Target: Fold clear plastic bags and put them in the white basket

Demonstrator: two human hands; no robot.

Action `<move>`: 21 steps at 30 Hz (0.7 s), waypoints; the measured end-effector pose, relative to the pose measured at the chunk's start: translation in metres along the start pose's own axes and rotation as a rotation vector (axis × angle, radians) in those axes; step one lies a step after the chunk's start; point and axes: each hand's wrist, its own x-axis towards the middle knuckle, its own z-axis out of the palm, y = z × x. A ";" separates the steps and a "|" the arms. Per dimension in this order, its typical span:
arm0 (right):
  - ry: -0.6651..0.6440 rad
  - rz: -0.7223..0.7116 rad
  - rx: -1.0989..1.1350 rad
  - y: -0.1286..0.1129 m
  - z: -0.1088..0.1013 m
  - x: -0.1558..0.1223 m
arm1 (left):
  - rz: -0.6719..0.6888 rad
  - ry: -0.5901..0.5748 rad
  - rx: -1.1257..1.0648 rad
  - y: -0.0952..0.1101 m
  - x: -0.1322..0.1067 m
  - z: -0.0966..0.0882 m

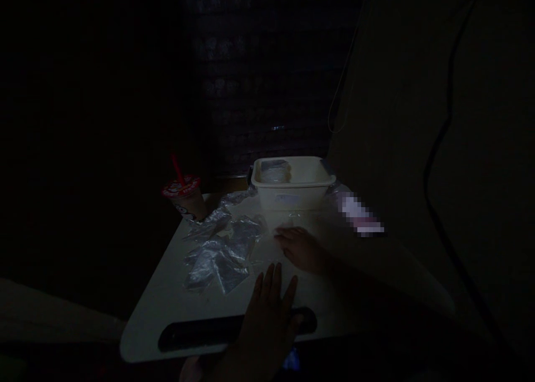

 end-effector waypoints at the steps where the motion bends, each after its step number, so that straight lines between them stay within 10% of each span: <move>1: 0.003 0.017 -0.011 0.005 0.000 0.007 | 0.005 0.007 0.002 0.000 -0.001 0.000; 21: -0.001 0.069 -0.014 0.020 0.011 0.042 | 0.016 -0.034 -0.025 0.008 -0.006 -0.005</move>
